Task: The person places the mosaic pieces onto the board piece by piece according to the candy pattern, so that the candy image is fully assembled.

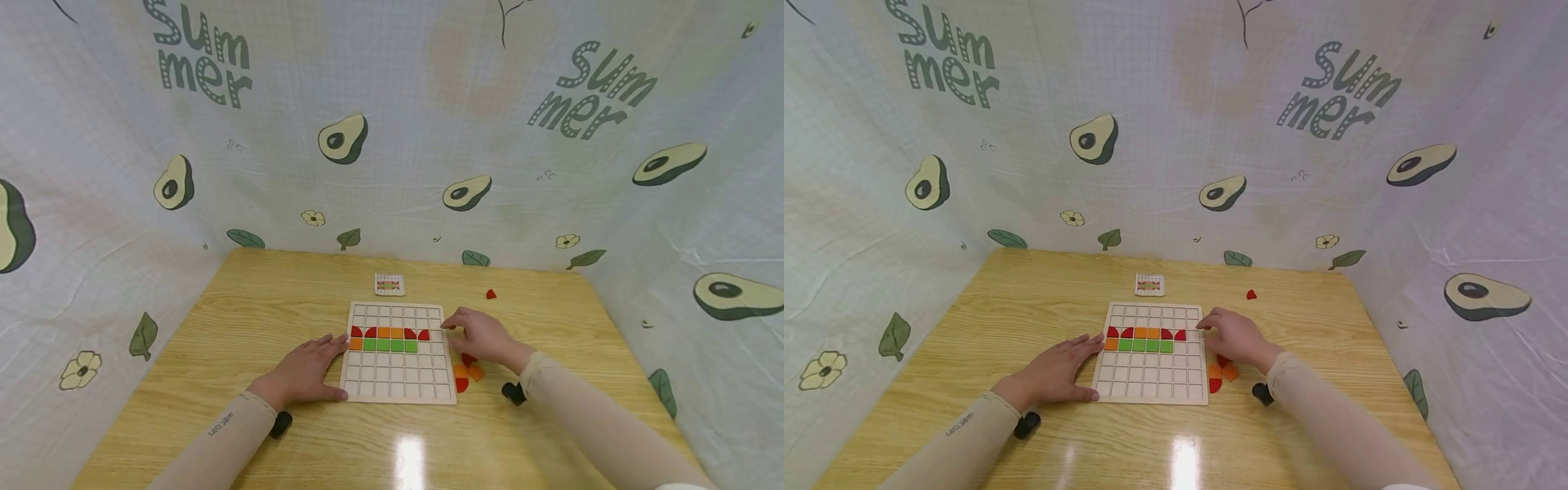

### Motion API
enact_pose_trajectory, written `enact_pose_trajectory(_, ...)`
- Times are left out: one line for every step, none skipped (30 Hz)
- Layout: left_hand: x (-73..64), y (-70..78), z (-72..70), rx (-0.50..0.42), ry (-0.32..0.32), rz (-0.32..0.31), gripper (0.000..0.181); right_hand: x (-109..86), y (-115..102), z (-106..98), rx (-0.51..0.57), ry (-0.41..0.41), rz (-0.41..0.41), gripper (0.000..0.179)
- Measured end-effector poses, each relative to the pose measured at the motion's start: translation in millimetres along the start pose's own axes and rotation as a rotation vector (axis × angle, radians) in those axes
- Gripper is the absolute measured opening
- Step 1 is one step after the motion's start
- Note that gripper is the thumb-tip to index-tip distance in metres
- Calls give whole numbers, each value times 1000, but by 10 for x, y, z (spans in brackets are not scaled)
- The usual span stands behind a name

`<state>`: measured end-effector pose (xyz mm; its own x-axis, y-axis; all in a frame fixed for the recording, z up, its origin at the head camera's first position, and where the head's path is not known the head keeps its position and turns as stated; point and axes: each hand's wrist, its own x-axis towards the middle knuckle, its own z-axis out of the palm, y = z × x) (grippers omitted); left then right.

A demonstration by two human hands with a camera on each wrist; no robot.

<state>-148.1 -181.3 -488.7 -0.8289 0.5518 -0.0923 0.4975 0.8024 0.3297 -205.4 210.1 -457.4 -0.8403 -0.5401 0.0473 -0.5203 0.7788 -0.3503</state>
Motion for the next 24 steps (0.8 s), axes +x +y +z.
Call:
enact_pose_trajectory(0, 0, 0, 0, -1, 0, 98, -31, 31, -7, 3, 3, 0, 28)
enact_pose_trajectory(-1, 0, -1, 1, -2, -1, 98, -61, 63, -14, 4, 5, -1, 29)
enact_pose_trajectory(-1, -2, 2, 1, -3, -1, 98, -89, 91, -18, 6, 6, 0, 29)
enact_pose_trajectory(-1, -4, 2, 1, -3, 0, 98, -116, 118, -20, 11, 8, 1, 29)
enact_pose_trajectory(-1, -3, 1, 2, -3, 0, 98, -141, 144, -20, 15, 11, 5, 29)
enact_pose_trajectory(0, -6, 4, 3, -3, 1, 98, -163, 168, -17, 15, 11, 9, 30)
enact_pose_trajectory(0, -7, 4, 3, -3, 2, 98, -180, 191, -13, 17, 12, 12, 30)
enact_pose_trajectory(0, -10, 4, 3, -2, 4, 98, -195, 212, -8, 20, 11, 15, 30)
enact_pose_trajectory(0, -13, 5, 3, -1, 5, 98, -208, 235, -1, 22, 12, 18, 30)
enact_pose_trajectory(0, -12, 3, 3, -2, 6, 98, -221, 254, 6, 28, 13, 20, 30)
enact_pose_trajectory(0, -11, 2, 4, -2, 6, 98, -230, 270, 11, 32, 12, 22, 30)
enact_pose_trajectory(0, -12, 1, 2, -2, 6, 99, -237, 284, 16, 36, 13, 25, 29)
enact_pose_trajectory(-2, -9, -4, 2, -2, 6, 98, -245, 298, 20, 43, 14, 26, 29)
enact_pose_trajectory(-3, -6, -8, 1, -2, 5, 98, -253, 308, 22, 49, 14, 28, 29)
enact_pose_trajectory(-4, -2, -13, -1, -3, 5, 98, -263, 321, 23, 54, 16, 29, 28)
enact_pose_trajectory(-4, 1, -16, -2, -4, 5, 98, -273, 330, 19, 60, 16, 32, 28)
enact_pose_trajectory(-6, 3, -21, -3, -3, 6, 98, -282, 341, 16, 62, 17, 37, 28)
enact_pose_trajectory(-7, 6, -23, -2, -4, 5, 98, -293, 356, 12, 61, 21, 39, 28)
enact_pose_trajectory(-6, 7, -23, -1, -5, 5, 98, -309, 374, 5, 61, 22, 42, 28)
enact_pose_trajectory(-3, 7, -20, 1, -8, 5, 98, -329, 389, -7, 62, 21, 44, 28)
enact_pose_trajectory(-3, 7, -19, 1, -9, 6, 98, -352, 407, -21, 63, 21, 46, 29)
enact_pose_trajectory(-2, 7, -17, 3, -11, 7, 98, -381, 425, -40, 64, 22, 51, 29)
enact_pose_trajectory(0, 7, -16, 3, -9, 11, 97, -414, 440, -62, 68, 22, 60, 30)
enact_pose_trajectory(1, 6, -13, 4, -10, 13, 97, -453, 458, -87, 69, 23, 65, 30)
